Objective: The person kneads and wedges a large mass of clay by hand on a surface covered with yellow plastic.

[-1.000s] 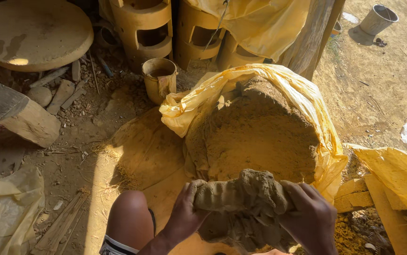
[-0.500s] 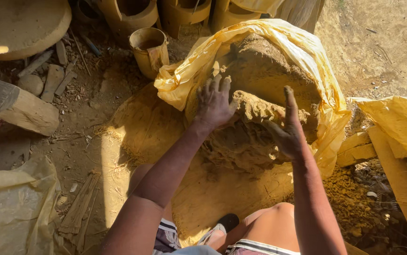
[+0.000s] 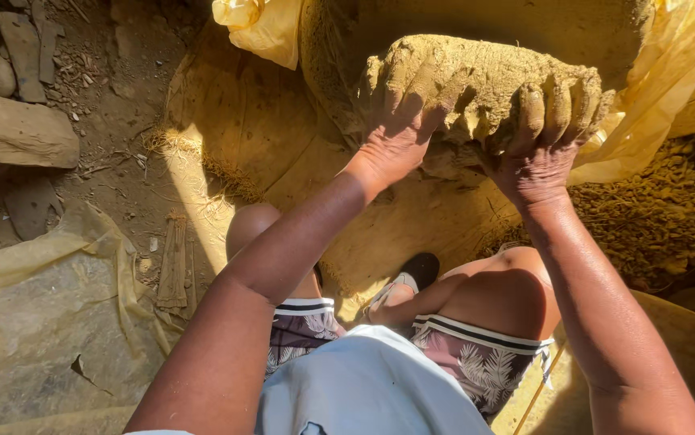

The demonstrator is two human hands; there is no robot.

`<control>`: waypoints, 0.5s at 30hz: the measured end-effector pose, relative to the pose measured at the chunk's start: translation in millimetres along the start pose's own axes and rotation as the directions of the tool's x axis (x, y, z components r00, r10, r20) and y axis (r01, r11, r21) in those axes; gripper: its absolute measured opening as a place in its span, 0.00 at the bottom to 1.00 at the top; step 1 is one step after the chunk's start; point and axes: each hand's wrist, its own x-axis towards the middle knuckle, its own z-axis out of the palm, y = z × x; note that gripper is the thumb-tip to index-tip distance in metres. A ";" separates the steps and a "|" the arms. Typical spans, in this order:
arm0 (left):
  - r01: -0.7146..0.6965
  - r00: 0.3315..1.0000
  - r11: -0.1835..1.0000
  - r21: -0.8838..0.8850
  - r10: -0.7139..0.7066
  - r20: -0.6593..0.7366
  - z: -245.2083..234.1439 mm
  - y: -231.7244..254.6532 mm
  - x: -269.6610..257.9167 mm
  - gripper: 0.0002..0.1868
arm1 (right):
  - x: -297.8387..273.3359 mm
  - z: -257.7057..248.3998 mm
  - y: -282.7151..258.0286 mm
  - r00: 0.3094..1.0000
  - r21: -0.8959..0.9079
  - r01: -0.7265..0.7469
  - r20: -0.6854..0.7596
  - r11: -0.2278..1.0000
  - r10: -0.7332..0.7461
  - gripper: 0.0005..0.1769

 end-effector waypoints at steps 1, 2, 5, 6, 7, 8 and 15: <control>-0.013 0.997 0.998 0.068 0.007 0.078 11.1 -9.0 12.4 0.33 | 8.5 5.2 10.4 0.999 0.032 0.029 -0.045 0.999 -0.028 0.50; -0.032 0.988 0.990 0.135 0.011 0.155 21.3 -18.6 26.1 0.32 | 21.7 9.8 23.2 0.994 0.062 0.059 -0.091 0.996 -0.053 0.51; -0.060 0.934 0.888 0.456 0.211 -0.290 54.2 -50.4 74.8 0.24 | 77.3 25.8 64.9 0.993 0.160 0.098 -0.077 0.982 -0.087 0.48; -0.060 0.935 0.889 0.454 0.209 -0.285 63.3 -56.3 80.8 0.24 | 87.0 29.3 77.4 0.994 0.156 0.092 -0.075 0.983 -0.081 0.41; -0.044 0.954 0.920 0.389 0.154 -0.257 71.0 -60.5 87.9 0.24 | 100.2 34.9 90.5 0.994 0.123 0.082 -0.082 0.989 -0.072 0.34; -0.025 0.969 0.946 0.322 0.102 -0.225 78.2 -63.9 91.2 0.24 | 110.3 44.8 101.3 0.994 0.074 0.055 -0.103 0.996 -0.048 0.26; 0.140 0.989 0.987 0.081 -0.137 -0.050 47.9 -65.3 129.4 0.27 | 131.6 95.3 91.4 0.969 -0.008 -0.130 -0.213 0.991 0.126 0.17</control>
